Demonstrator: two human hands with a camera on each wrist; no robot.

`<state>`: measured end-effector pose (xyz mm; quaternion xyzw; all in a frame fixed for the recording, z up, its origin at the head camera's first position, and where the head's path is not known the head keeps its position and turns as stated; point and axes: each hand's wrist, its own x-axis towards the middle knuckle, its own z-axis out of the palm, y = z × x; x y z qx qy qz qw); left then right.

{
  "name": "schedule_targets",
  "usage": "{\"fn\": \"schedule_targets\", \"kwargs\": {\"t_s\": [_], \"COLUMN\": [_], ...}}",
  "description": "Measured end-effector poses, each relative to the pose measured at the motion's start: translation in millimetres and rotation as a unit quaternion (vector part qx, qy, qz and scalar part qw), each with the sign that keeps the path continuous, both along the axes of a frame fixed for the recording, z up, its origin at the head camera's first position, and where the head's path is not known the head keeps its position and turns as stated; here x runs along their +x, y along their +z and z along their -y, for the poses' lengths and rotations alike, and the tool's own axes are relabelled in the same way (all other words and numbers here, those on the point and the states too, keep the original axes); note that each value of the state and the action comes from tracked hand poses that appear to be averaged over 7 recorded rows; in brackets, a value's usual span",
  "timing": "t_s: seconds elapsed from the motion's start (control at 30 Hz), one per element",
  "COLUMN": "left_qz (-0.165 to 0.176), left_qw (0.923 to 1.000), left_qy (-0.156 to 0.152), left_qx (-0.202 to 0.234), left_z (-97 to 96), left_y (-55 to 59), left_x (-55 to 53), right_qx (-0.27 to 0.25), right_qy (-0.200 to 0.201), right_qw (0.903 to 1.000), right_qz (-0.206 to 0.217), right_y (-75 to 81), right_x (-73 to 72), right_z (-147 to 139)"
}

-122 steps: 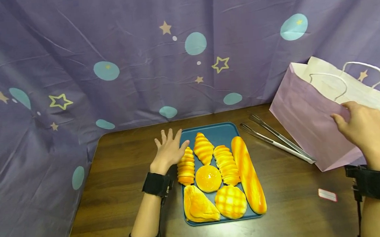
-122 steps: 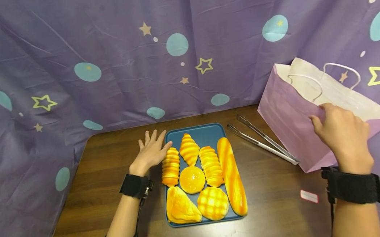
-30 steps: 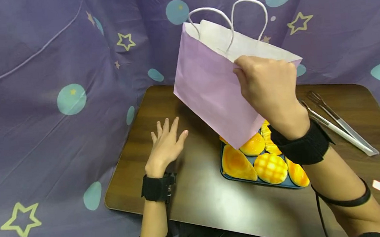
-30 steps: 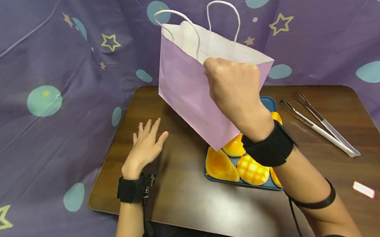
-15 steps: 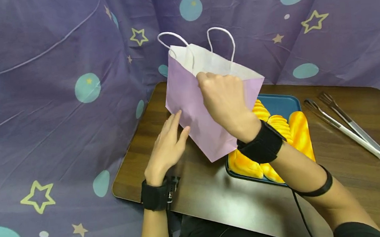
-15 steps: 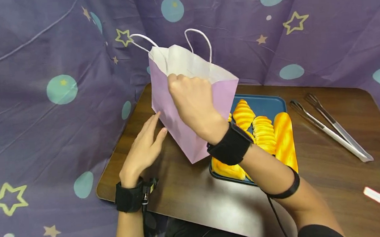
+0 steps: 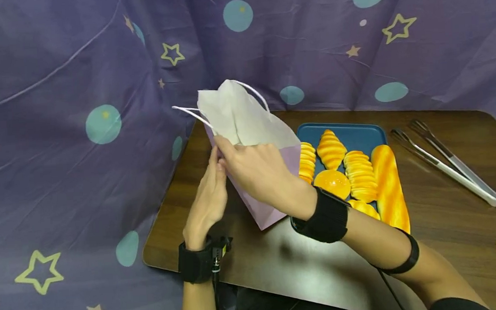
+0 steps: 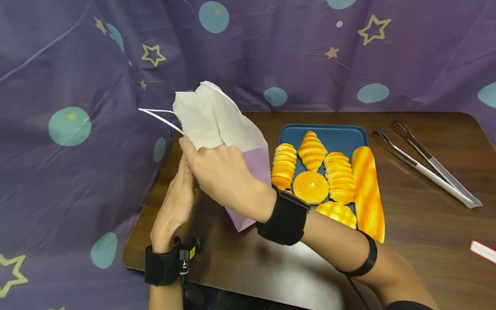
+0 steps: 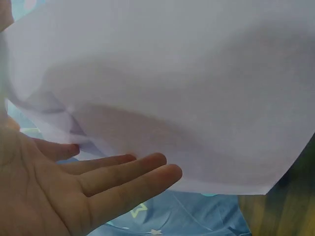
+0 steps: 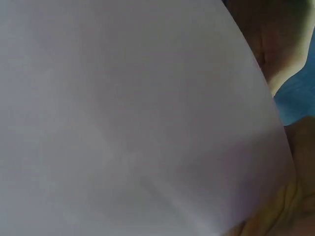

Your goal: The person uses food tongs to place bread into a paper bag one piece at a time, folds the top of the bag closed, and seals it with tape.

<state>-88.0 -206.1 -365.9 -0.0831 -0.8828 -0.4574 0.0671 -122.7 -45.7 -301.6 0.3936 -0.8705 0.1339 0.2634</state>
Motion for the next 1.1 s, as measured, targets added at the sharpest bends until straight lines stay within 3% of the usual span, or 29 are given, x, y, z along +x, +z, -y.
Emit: {"fn": "schedule_targets", "kwargs": {"t_s": [0.1,0.2,0.3,0.37,0.47,0.6,0.73,0.87,0.97,1.1], "left_qz": [-0.033,-0.056,-0.021,0.011,0.045,0.046,0.035,0.055,0.062,0.024], "left_qw": [0.9992,0.9976,0.9952,0.9924,0.9871,0.9821,0.9817,0.9788,0.9769,0.9801], "left_qy": [0.016,0.027,0.035,0.045,0.061,0.075,0.075,0.094,0.114,0.133], "left_qx": [0.018,0.031,0.089,0.114,0.141,0.167,0.171,0.173,0.170,0.145], "left_z": [-2.6,-3.2,-1.1,1.0,3.3,4.4,11.5,15.6,16.7,19.8], "left_y": [5.3,12.9,21.4,26.2,30.2,29.8,27.9,27.1,27.1,26.9], "left_x": [2.3,2.4,1.0,-3.3,-11.3,-23.8,-36.6,-46.7,-51.7,-57.4], "right_qx": [-0.007,-0.010,-0.008,-0.004,0.009,0.017,0.013,0.004,-0.014,-0.052], "right_qy": [0.069,0.157,0.237,0.264,0.276,0.280,0.289,0.300,0.295,0.252], "right_qw": [0.9970,0.9840,0.9613,0.9499,0.9426,0.9418,0.9409,0.9396,0.9442,0.9583], "right_qz": [0.035,0.084,0.141,0.167,0.188,0.186,0.176,0.164,0.147,0.125], "right_y": [3.1,6.3,7.8,7.6,5.7,1.3,-3.7,-5.8,-3.6,0.5], "right_x": [4.5,7.4,9.6,10.3,10.4,8.8,6.5,8.1,9.0,4.7], "right_z": [-10,-18,-23,-23,-24,-28,-28,-32,-42,-68]}}
